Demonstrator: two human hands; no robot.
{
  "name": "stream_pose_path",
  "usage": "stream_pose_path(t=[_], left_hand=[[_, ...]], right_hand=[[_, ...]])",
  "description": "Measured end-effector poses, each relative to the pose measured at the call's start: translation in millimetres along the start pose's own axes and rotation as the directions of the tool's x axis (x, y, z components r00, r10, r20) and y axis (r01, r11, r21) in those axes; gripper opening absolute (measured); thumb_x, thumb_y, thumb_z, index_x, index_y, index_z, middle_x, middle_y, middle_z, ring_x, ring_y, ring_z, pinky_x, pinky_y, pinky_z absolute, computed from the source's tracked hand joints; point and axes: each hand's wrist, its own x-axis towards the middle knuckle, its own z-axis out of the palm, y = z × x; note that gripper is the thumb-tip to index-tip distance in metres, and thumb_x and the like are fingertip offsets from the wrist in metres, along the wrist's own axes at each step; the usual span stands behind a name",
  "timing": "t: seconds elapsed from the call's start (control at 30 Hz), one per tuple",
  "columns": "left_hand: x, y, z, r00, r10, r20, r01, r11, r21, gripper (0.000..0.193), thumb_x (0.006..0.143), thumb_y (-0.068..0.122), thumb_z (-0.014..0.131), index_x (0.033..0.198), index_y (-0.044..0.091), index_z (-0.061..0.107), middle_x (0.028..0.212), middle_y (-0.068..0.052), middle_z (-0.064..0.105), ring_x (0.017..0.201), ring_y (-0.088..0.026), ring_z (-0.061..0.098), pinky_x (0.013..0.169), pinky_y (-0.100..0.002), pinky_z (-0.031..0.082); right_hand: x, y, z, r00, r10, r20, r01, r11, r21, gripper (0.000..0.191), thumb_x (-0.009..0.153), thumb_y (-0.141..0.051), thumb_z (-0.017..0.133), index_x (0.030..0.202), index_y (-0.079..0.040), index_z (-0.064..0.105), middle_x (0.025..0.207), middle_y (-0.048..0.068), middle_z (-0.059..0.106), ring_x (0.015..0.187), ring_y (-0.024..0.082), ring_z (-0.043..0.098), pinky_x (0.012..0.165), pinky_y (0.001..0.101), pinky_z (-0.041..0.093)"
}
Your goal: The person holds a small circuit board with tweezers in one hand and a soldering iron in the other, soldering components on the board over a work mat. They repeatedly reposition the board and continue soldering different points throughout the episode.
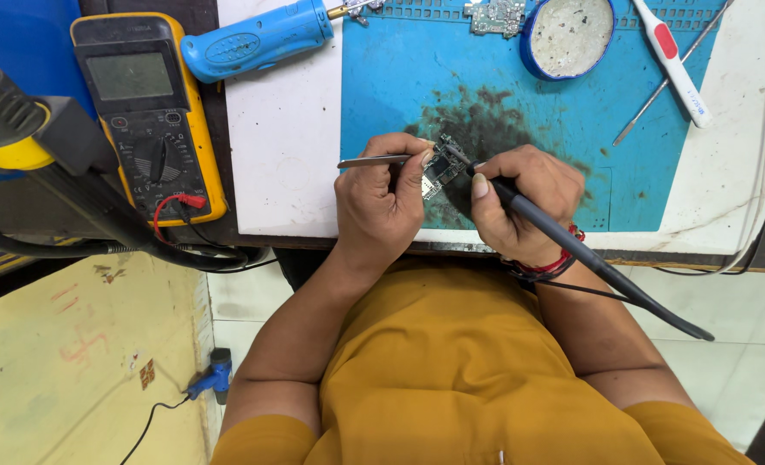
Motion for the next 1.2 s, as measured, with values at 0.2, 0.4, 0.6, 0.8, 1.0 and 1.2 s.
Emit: stream_pose_path(t=[0.2,0.4,0.6,0.8,1.0,1.2], left_hand=[[0,-1,-1,1.0,-0.006,0.003,0.006,1.0,0.022,0.006,0.105,0.006,0.068,0.109,0.004,0.064,0.092,-0.005,0.074,0.067,-0.006,0.062,0.059,-0.024,0.05],[-4,-10,1,0.998,-0.036,-0.06,0.02,0.971,-0.238,0.012,0.11,0.01,0.064,0.118,0.003,0.058,0.109,-0.008,0.074,0.078,-0.004,0.061,0.069,-0.022,0.053],[-6,-23,-1,0.989,-0.071,-0.129,0.004,0.887,-0.462,0.014,0.111,0.007,0.06,0.122,0.003,0.051,0.117,-0.013,0.071,0.075,-0.006,0.06,0.069,-0.022,0.054],[-5,-29,1,0.988,-0.032,-0.152,-0.035,0.908,-0.417,0.014,0.111,0.005,0.06,0.121,0.002,0.052,0.114,-0.015,0.07,0.075,-0.008,0.061,0.068,-0.022,0.054],[-6,-30,0,0.982,-0.036,-0.186,-0.05,0.898,-0.438,0.013,0.111,0.008,0.059,0.121,0.004,0.052,0.115,-0.014,0.07,0.073,-0.007,0.06,0.067,-0.022,0.054],[-5,-31,2,0.982,-0.031,-0.188,-0.055,0.9,-0.433,0.014,0.111,0.007,0.06,0.121,0.003,0.051,0.113,-0.014,0.071,0.075,-0.007,0.06,0.068,-0.023,0.053]], right_hand=[[2,-2,-1,0.999,-0.019,-0.027,0.02,1.0,0.024,0.007,0.097,-0.005,0.07,0.1,-0.004,0.063,0.089,0.011,0.07,0.067,0.025,0.067,0.061,0.0324,0.05],[11,-6,-1,0.997,-0.068,0.038,0.072,0.991,-0.115,0.026,0.101,0.0,0.071,0.126,-0.008,0.069,0.111,0.012,0.074,0.084,0.027,0.071,0.076,0.0344,0.055],[19,-11,1,0.973,-0.062,0.222,0.104,0.978,-0.18,0.056,0.077,-0.011,0.075,0.132,-0.007,0.062,0.121,0.012,0.07,0.108,0.034,0.063,0.094,0.0459,0.046],[20,-15,2,0.988,-0.075,0.132,0.108,0.957,-0.267,0.054,0.082,-0.02,0.081,0.129,-0.005,0.061,0.112,0.016,0.065,0.101,0.036,0.06,0.089,0.0473,0.045],[20,-15,5,0.98,-0.125,0.153,0.162,0.95,-0.266,0.046,0.089,-0.017,0.077,0.132,-0.008,0.063,0.112,0.01,0.068,0.103,0.031,0.062,0.091,0.0443,0.044],[18,-17,5,0.996,-0.049,0.08,0.073,0.94,-0.334,0.046,0.091,-0.032,0.083,0.123,-0.006,0.063,0.106,0.011,0.068,0.096,0.032,0.06,0.085,0.045,0.041]])
